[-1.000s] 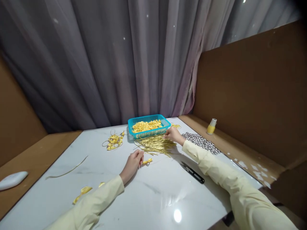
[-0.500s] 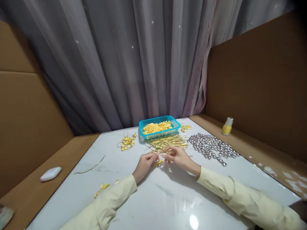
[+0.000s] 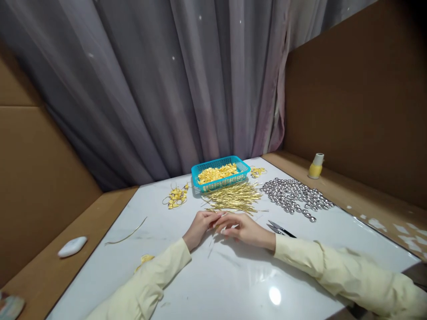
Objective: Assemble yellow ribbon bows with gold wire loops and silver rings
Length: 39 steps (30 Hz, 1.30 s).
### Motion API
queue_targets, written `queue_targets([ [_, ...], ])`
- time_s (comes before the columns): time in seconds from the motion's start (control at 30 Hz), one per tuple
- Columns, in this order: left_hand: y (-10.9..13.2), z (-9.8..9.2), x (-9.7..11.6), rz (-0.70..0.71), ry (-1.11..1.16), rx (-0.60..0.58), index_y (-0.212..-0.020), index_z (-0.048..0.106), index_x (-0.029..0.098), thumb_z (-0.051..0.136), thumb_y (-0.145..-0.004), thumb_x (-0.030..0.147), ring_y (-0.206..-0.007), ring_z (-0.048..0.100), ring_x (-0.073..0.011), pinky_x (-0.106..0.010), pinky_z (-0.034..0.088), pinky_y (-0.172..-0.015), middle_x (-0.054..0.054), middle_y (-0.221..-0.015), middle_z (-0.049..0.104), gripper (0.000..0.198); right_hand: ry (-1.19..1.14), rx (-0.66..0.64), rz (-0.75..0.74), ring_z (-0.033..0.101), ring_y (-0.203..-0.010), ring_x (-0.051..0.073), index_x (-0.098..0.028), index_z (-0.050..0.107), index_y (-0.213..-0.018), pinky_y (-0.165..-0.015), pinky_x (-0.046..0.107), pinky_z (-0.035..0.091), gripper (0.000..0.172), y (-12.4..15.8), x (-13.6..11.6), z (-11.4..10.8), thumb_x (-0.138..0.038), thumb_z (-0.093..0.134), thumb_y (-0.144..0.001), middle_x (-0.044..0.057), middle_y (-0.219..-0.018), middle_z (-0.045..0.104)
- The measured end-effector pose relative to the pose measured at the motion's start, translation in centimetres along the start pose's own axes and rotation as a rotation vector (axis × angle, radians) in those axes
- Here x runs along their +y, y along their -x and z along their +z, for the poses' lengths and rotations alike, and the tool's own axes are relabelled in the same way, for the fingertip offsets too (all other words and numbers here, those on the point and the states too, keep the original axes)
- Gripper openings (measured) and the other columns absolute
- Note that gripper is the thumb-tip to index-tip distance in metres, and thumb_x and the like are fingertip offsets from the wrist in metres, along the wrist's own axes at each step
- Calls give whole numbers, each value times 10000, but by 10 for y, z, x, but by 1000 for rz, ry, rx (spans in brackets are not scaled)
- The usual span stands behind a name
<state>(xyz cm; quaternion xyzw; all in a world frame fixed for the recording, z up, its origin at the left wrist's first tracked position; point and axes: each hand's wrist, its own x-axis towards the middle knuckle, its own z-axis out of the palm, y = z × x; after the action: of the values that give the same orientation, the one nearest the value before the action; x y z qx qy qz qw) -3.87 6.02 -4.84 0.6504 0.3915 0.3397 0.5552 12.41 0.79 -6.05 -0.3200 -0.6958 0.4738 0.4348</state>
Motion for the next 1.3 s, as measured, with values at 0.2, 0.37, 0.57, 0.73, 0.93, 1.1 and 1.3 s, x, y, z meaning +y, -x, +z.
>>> queue_targets([
  [0.2,1,2,3,-5,47,-2,-405,556,122,668,-649,356,-454,376,-87,-223,275,-484,29,-409,410,355,161,58,-48,557,-644,133,-198,671,-890,-602,237,419,221,2,2,3,-113,582,-707,18,-754,662],
  [0.37,1,1,3,-10,115,19,-485,604,111,671,-666,330,-458,340,-72,-213,289,-484,34,-449,415,292,188,102,-62,553,-697,160,-215,706,-760,-703,276,397,205,3,1,3,-80,571,-686,34,-779,665],
  [0.57,-2,-5,3,-61,281,8,-726,667,89,692,-655,305,-448,379,-46,-180,305,-439,15,-559,513,228,13,155,64,497,-557,126,-183,694,-696,-559,252,405,150,-1,4,-2,-316,627,-719,19,-643,592],
  [0.73,-4,-5,4,-95,406,-44,-833,663,84,705,-650,199,-521,507,-56,-154,417,-511,-26,-660,613,220,-241,79,240,416,-423,75,-132,645,-649,-386,199,343,312,-5,12,-11,-441,638,-692,-11,-519,518],
  [0.93,-5,-6,3,-164,491,-95,-886,648,87,665,-690,106,-737,640,-122,-149,496,-617,-83,-849,676,198,-484,78,294,428,-452,59,-133,631,-760,-373,172,344,296,-7,17,-17,-419,657,-686,-21,-590,506],
  [1.1,-9,-8,0,-191,507,-64,-846,640,93,604,-771,167,-656,632,-99,-135,486,-549,-69,-757,668,111,-604,109,324,392,-439,59,-108,650,-740,-380,175,326,234,-8,21,-22,-335,673,-689,-28,-521,466],
  [1.3,-6,-4,1,-158,492,-70,-699,615,106,663,-720,256,-529,544,-72,-148,387,-439,-9,-611,574,159,-723,111,319,408,-487,70,-119,671,-811,-407,169,309,211,-10,24,-29,-296,665,-697,-32,-503,455],
])
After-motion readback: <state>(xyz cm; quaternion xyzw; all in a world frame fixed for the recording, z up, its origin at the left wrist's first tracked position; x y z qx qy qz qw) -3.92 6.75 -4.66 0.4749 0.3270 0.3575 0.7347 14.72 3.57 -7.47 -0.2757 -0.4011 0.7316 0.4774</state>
